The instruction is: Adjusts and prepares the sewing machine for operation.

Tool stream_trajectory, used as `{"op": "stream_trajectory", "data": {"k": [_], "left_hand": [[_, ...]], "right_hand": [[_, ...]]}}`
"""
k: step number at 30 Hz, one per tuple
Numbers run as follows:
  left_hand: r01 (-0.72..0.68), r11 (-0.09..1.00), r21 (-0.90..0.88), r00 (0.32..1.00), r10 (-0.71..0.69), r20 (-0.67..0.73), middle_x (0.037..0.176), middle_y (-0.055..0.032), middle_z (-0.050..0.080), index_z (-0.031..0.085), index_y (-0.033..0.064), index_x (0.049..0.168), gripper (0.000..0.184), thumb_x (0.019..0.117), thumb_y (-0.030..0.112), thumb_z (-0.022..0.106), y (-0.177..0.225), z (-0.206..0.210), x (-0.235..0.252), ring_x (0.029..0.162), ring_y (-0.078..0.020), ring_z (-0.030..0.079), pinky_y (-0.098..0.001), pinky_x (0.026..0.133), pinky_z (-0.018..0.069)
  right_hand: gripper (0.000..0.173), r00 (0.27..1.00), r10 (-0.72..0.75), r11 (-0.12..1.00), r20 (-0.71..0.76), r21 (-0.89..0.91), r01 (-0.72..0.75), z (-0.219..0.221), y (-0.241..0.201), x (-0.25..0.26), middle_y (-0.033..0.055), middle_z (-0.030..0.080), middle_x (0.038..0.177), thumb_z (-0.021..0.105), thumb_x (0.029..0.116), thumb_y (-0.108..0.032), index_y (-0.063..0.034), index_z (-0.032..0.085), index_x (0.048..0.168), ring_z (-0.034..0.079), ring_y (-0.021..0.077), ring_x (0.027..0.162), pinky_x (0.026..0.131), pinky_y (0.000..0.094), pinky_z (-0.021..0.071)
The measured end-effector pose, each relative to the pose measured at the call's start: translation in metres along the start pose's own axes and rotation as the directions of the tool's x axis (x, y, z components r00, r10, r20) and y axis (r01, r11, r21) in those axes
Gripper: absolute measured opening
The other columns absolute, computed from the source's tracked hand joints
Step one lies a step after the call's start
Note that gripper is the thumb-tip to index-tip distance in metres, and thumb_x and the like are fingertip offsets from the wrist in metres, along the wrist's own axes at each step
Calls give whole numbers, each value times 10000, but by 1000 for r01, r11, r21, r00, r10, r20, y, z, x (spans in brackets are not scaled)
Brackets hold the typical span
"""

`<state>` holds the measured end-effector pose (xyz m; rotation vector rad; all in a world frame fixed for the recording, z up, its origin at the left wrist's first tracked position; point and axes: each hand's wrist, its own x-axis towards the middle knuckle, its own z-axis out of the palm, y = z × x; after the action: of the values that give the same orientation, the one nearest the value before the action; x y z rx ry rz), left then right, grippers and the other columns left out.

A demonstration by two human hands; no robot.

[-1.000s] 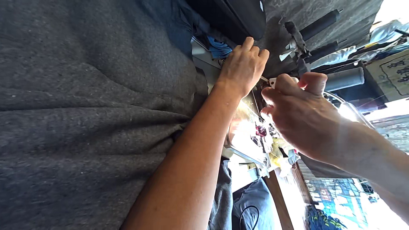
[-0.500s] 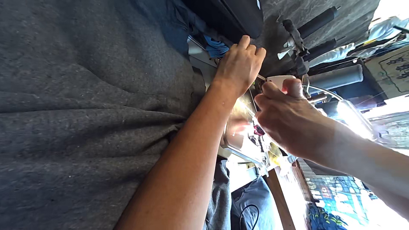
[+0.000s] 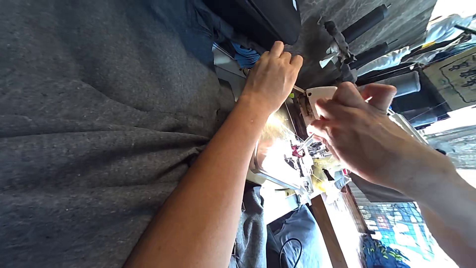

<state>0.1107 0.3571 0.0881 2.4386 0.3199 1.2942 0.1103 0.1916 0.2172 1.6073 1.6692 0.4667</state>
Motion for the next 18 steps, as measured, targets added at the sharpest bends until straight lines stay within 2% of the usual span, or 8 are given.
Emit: {"op": "stream_trajectory", "data": {"k": [4,6,9,12,18], "left_hand": [[1,1000,-6,1000,-1,17,971,-199,674,659,-36,1056,163,1029,81,549,0,-3,0,1113,-411,617,-459,905,509],[-7,1000,10,1000,7,20,970,-200,674,653,-33,1045,168,1036,105,557,0,-2,0,1115,-415,619,-461,909,509],[-19,1000,13,1000,18,18,963,-206,673,648,-35,1025,169,1036,107,558,-1,-1,0,1096,-421,623,-473,915,507],[-25,1000,-3,1000,25,13,956,-218,668,641,-41,1009,164,1036,91,548,-2,0,0,1091,-439,620,-495,916,506],[-38,999,4,999,38,9,944,-212,669,645,-29,1009,141,1027,61,538,-4,-1,0,1088,-436,618,-495,935,496]], "right_hand": [[145,994,53,998,-100,39,-50,14,4,-15,86,556,807,642,906,-131,-125,706,776,552,363,959,866,595,334],[130,985,71,996,-159,62,-61,20,1,-21,90,549,806,642,908,-130,-125,750,835,547,367,940,863,611,330],[172,972,101,991,-213,107,-80,22,-3,-29,85,550,831,603,957,-174,-139,761,901,542,362,969,884,609,328],[149,962,109,990,-250,117,-82,23,-6,-34,82,567,821,639,950,-176,-141,745,851,544,366,982,882,594,324],[160,956,169,984,-241,98,-149,20,-6,-46,103,610,895,614,951,-145,-138,711,825,546,369,1011,914,598,319]]}}
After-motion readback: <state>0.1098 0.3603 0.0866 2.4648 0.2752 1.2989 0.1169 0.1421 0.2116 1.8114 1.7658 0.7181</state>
